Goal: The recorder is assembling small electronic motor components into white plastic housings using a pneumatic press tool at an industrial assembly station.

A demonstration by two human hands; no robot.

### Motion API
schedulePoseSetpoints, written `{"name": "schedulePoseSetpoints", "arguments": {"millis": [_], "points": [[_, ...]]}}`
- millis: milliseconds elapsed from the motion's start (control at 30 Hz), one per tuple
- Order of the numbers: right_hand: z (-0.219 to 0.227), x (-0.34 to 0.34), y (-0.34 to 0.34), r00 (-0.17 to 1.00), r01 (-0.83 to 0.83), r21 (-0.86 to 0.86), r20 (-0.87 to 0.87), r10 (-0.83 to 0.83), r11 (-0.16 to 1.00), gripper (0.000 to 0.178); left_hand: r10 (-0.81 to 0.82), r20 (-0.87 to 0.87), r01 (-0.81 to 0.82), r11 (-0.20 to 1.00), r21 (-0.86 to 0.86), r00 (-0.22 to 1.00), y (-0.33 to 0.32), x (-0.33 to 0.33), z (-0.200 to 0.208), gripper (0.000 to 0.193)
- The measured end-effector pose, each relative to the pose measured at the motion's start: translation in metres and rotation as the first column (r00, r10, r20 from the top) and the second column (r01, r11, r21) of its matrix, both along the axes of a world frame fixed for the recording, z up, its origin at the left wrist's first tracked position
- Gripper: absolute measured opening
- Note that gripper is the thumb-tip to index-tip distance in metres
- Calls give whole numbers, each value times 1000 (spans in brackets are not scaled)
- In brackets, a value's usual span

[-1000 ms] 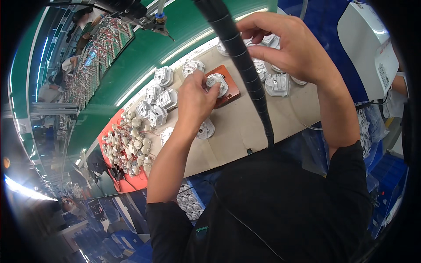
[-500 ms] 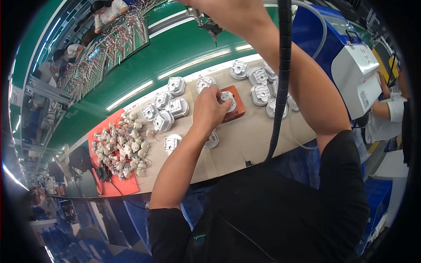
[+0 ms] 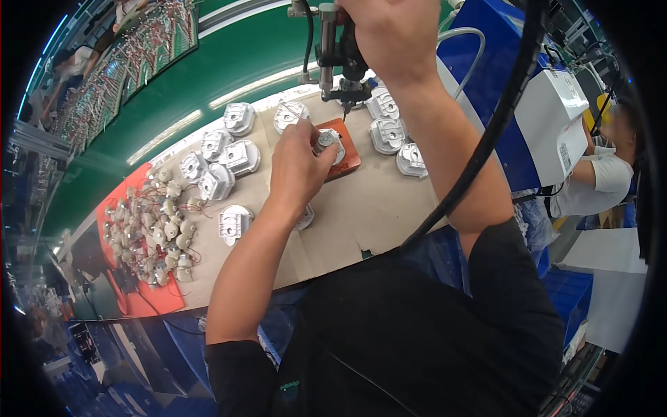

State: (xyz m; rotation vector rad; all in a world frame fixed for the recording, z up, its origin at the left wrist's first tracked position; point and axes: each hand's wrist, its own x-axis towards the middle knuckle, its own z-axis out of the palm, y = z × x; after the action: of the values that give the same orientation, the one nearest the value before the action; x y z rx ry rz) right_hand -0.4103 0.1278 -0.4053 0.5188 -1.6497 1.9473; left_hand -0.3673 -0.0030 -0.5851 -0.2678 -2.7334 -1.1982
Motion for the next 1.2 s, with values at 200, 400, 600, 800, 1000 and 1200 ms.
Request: {"name": "schedulePoseSetpoints", "arguments": {"millis": [200, 400, 600, 800, 1000, 1200], "points": [[-46, -17, 8, 984, 58, 59, -170, -47, 997, 33, -7, 87, 2, 998, 66, 996, 1, 4, 6, 33], [-53, -11, 6, 993, 5, 52, -119, 1, 999, 38, -3, 80, -4, 997, 78, 997, 1, 3, 2, 35], [-58, -14, 5, 996, -14, 63, -85, 20, 998, 41, 3, 64, -6, 998, 58, 998, 2, 4, 5, 34], [-63, -26, 4, 982, 0, 69, -186, 13, 998, 42, -4, 53, 0, 997, 75, 999, 2, 4, 4, 33], [-60, -22, 6, 992, -7, 125, -127, 23, 992, 41, 16, 11, -17, 994, 109, 1000, 1, 6, -1, 33], [-1, 4, 10, 969, -67, 44, -236, 75, 997, 38, -3, 70, -1, 999, 52, 998, -7, 6, -2, 37]]}}
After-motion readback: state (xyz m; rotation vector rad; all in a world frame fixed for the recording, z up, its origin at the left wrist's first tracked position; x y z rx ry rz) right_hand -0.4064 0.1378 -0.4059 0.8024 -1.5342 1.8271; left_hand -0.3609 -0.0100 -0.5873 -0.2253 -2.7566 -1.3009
